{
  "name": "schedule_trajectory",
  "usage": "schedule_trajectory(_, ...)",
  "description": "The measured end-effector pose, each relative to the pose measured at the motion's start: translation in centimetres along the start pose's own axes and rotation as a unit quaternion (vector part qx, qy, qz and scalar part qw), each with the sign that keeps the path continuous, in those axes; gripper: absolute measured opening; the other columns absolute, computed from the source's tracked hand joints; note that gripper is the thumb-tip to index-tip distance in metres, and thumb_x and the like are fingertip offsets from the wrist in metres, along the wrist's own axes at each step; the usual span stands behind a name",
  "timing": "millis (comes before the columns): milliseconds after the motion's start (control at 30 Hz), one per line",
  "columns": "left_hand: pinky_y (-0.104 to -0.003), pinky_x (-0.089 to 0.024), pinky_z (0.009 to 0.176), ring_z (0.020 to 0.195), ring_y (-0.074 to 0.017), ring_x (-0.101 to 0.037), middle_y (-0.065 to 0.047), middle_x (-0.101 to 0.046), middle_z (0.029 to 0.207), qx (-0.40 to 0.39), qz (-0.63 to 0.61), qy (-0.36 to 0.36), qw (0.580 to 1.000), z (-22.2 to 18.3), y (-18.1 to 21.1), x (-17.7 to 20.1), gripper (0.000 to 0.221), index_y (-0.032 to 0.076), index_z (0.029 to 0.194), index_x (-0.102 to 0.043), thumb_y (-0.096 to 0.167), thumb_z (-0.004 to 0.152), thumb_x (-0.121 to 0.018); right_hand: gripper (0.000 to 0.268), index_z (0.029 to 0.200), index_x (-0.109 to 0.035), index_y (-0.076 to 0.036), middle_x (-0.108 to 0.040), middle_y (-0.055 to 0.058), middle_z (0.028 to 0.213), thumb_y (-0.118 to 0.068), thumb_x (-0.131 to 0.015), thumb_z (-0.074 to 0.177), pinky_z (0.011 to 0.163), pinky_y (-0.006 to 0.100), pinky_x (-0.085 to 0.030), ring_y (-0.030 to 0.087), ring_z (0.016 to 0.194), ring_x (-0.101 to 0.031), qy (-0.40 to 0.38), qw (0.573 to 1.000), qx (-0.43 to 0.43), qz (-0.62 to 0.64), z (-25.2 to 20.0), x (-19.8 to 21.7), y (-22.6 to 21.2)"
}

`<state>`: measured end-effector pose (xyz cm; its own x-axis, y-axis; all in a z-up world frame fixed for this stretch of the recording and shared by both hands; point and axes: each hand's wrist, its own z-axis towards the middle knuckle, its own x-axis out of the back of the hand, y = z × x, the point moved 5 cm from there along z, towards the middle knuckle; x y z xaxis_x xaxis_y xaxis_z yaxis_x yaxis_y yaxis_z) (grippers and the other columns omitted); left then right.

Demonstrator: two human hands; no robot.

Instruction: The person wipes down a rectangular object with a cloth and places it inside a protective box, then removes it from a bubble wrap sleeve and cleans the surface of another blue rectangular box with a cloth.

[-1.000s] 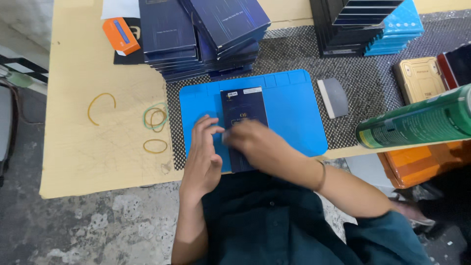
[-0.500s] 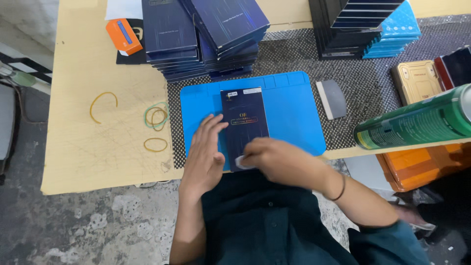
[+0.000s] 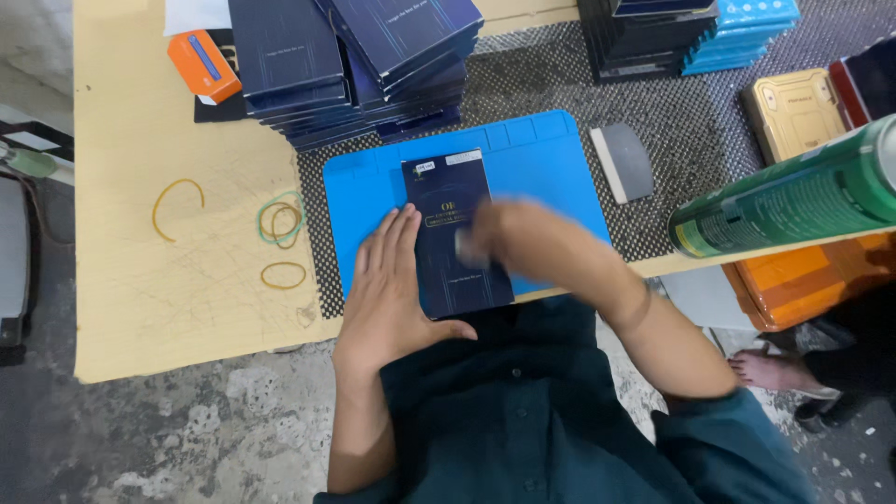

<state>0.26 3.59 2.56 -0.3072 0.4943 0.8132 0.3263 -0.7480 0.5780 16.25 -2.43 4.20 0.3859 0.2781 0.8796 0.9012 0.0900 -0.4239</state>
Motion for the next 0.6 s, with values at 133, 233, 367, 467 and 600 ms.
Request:
schedule_trajectory(133, -0.063, -0.015, 0.122, 0.153, -0.0509, -0.02, -0.034, -0.028, 0.162, 0.014, 0.014, 0.016, 1.0, 0.0, 0.0, 0.3, 0.156, -0.01, 0.159, -0.018, 0.069, 0.05, -0.097, 0.016, 0.091, -0.079, -0.001, -0.072, 0.016, 0.093, 0.009, -0.068, 0.087, 0.086, 0.04, -0.055, 0.032, 0.093, -0.071, 0.16, 0.987, -0.026, -0.006, 4.7, 2.5, 3.0)
schedule_trajectory(233, -0.062, -0.016, 0.121, 0.153, -0.051, -0.021, -0.034, -0.028, 0.162, 0.017, 0.014, 0.016, 1.0, -0.1, -0.3, 0.1, 0.158, -0.011, 0.16, -0.017, 0.068, 0.049, -0.097, 0.015, 0.089, -0.078, -0.006, -0.07, 0.013, 0.097, 0.005, -0.068, 0.088, 0.086, 0.04, -0.054, 0.032, 0.098, -0.068, 0.163, 0.986, 0.017, -0.033, 5.1, -0.3, 1.0)
schedule_trajectory(367, -0.062, -0.015, 0.121, 0.153, -0.0518, -0.02, -0.034, -0.027, 0.163, 0.008, 0.011, 0.017, 1.0, -0.3, -0.3, 0.0, 0.16, -0.011, 0.16, -0.014, 0.066, 0.049, -0.098, 0.019, 0.089, -0.082, -0.019, -0.074, 0.005, 0.105, -0.005, -0.069, 0.088, 0.095, 0.035, -0.052, 0.024, 0.105, -0.067, 0.082, 0.996, 0.033, 0.013, 4.6, -2.3, 0.3)
schedule_trajectory(467, -0.06, -0.015, 0.122, 0.152, -0.0507, -0.023, -0.033, -0.028, 0.163, 0.014, 0.012, 0.031, 0.999, -0.1, -0.3, 0.1, 0.161, -0.013, 0.159, -0.011, 0.063, 0.048, -0.099, 0.018, 0.085, -0.074, 0.0, -0.067, 0.021, 0.103, 0.011, -0.061, 0.091, 0.093, 0.046, -0.051, 0.042, 0.109, -0.064, 0.197, 0.978, 0.059, 0.011, 7.2, 0.7, 5.8)
schedule_trajectory(600, -0.062, -0.018, 0.122, 0.151, -0.0537, -0.023, -0.036, -0.025, 0.162, 0.039, 0.004, 0.039, 0.998, -0.1, -0.7, -0.1, 0.168, -0.012, 0.16, -0.009, 0.069, 0.043, -0.098, 0.019, 0.084, -0.076, -0.016, -0.069, 0.003, 0.099, 0.0, -0.068, 0.091, 0.091, 0.033, -0.053, 0.025, 0.106, -0.066, 0.241, 0.965, 0.064, -0.076, 8.7, -0.2, 4.4)
